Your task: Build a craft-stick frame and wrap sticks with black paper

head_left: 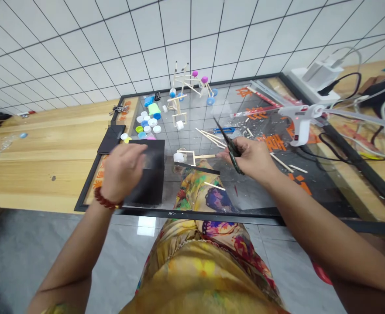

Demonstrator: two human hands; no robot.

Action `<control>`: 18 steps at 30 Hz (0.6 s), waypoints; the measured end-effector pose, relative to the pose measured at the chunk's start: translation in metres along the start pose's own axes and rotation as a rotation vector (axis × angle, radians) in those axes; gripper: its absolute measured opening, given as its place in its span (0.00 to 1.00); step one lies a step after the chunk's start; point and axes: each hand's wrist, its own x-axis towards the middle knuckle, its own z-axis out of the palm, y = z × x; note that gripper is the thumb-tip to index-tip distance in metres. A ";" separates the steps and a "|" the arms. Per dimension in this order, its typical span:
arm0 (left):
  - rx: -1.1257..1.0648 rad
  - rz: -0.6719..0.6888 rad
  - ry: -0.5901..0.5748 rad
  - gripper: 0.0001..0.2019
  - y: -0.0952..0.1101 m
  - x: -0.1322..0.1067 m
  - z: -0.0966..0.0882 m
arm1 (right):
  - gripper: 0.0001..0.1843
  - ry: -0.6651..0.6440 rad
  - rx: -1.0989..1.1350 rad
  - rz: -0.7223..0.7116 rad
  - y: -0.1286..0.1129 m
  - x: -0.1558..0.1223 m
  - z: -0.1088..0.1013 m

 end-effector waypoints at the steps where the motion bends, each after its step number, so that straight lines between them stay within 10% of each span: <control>1: -0.049 0.124 -0.039 0.14 0.019 0.002 0.008 | 0.20 0.044 0.043 0.004 0.002 0.001 0.002; 8: 0.040 0.608 -0.367 0.21 0.098 0.023 0.065 | 0.22 0.198 0.283 -0.020 0.012 0.005 0.005; 18: -0.090 0.512 -0.452 0.24 0.109 0.030 0.082 | 0.25 0.183 0.479 0.023 0.005 0.008 0.005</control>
